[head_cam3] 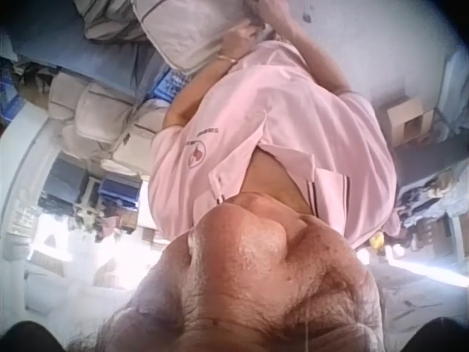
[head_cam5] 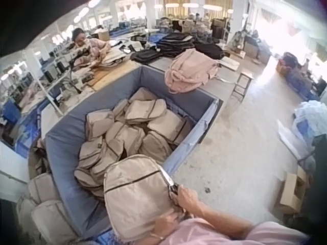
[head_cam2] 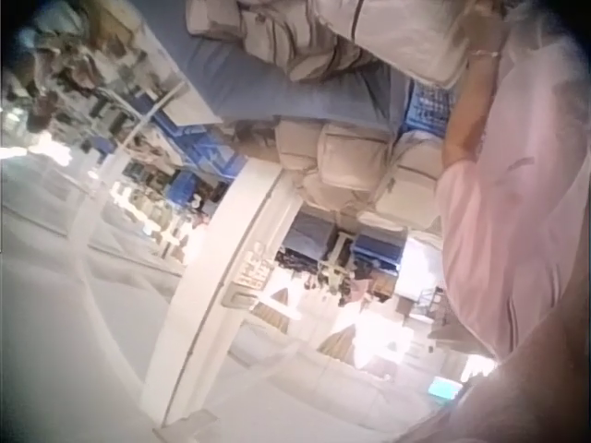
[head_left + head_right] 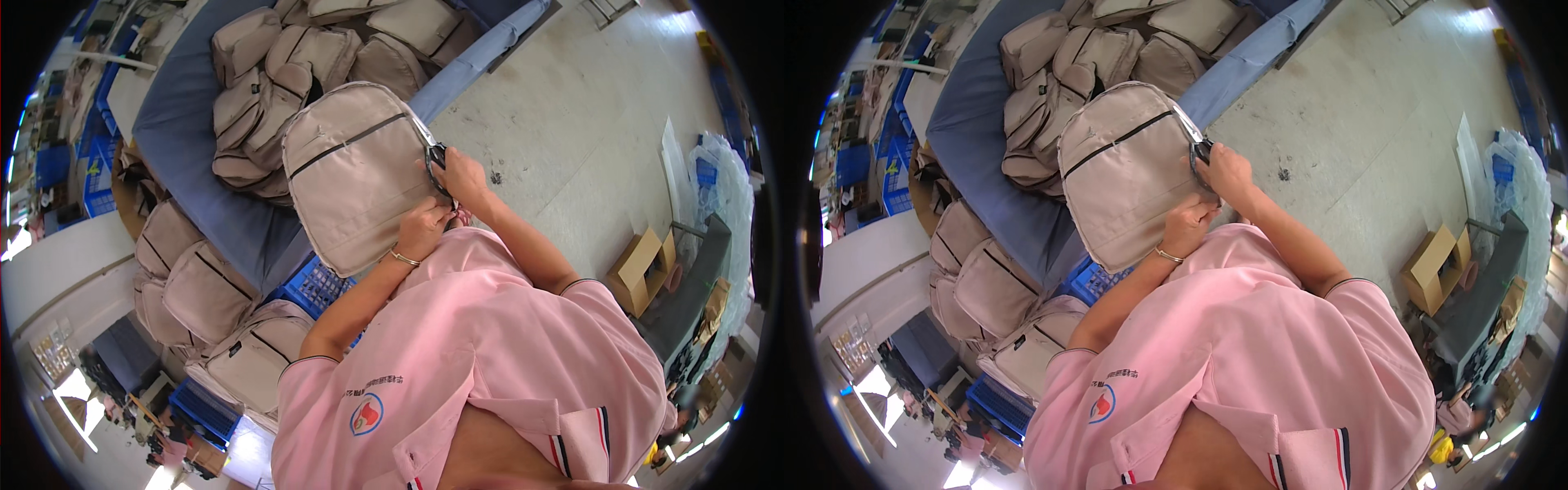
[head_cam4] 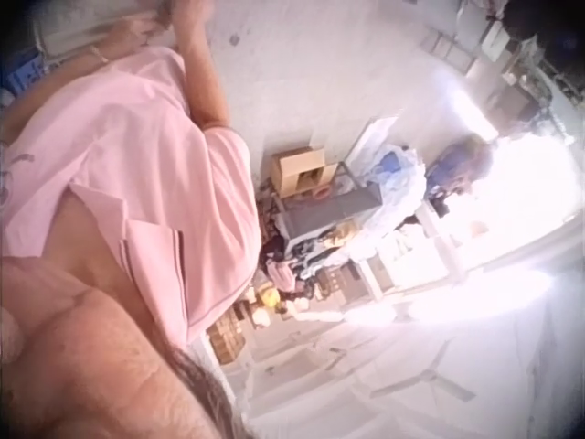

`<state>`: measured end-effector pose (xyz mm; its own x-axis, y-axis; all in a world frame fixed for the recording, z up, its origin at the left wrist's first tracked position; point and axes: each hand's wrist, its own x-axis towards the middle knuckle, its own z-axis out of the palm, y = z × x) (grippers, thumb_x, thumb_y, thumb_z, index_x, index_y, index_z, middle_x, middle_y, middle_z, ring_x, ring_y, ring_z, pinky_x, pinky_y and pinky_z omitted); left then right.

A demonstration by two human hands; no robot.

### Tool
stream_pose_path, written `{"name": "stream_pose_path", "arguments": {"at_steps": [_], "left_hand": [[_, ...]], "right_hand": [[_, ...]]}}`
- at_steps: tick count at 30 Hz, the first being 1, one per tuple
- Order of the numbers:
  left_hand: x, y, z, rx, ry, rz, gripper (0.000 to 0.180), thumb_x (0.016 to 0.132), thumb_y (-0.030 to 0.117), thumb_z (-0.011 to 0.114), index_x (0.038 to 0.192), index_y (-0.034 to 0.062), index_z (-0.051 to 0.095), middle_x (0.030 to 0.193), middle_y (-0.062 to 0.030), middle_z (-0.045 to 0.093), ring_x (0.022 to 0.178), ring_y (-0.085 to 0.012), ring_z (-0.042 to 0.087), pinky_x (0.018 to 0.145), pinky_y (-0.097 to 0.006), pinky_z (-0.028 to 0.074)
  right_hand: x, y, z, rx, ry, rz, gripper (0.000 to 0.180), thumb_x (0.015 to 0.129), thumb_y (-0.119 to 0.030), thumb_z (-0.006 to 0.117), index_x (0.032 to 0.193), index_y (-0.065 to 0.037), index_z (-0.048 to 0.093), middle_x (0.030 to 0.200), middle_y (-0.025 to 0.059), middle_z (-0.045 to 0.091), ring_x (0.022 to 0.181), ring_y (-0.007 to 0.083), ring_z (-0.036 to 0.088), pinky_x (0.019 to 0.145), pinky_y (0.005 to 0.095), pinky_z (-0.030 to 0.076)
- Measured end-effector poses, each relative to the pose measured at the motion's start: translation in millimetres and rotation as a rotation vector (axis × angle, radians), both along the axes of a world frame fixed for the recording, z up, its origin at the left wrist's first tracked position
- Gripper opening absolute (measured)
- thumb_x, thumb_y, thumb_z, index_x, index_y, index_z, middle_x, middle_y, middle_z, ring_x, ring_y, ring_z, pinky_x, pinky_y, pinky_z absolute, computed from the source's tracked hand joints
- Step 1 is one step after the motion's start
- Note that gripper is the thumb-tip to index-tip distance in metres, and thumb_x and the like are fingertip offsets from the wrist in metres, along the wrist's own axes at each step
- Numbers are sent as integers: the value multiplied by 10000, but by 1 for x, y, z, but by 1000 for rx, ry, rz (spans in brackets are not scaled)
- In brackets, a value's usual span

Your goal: The recorder uses scissors to trim excess threads and loose fabric ends from a series of finished tan backpacks in a factory setting.

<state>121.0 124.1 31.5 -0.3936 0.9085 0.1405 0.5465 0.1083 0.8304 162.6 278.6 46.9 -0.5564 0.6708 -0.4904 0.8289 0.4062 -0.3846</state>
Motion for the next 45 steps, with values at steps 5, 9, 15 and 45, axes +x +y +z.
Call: {"name": "stream_pose_path", "arguments": {"at_steps": [5, 9, 15, 45], "left_hand": [[1, -5, 2, -37, 24, 2, 85, 785, 137, 713, 851, 83, 717, 790, -73, 605, 721, -274, 628, 634, -373, 508], [3, -16, 5, -21, 39, 37, 108, 791, 157, 711, 876, 91, 719, 816, -68, 619, 732, -279, 625, 648, -374, 510], [-6, -76, 41, 50, 364, 761, 268, 866, 160, 670, 1108, 50, 642, 1062, -129, 603, 997, -272, 573, 828, -378, 465], [-89, -149, -26, 411, -377, 1441, 165, 894, 105, 681, 1014, -7, 664, 1145, -48, 582, 944, -111, 544, 862, -247, 439]], "right_hand": [[-6, 3, -8, 71, 182, -77, 444, 860, -434, 646, 924, -4, 555, 901, 217, 659, 834, 401, 644, 702, 483, 488], [-29, 16, -23, 87, 433, -52, 328, 803, -265, 711, 909, -14, 528, 847, 193, 645, 803, 407, 613, 708, 474, 464], [-32, 29, -51, -39, 576, -127, 277, 753, -181, 706, 887, -1, 543, 809, 216, 618, 774, 400, 601, 702, 438, 467], [7, -22, -98, -691, 628, -286, 270, 835, -173, 733, 913, 3, 545, 749, 41, 594, 546, 156, 616, 484, 305, 555]]}}
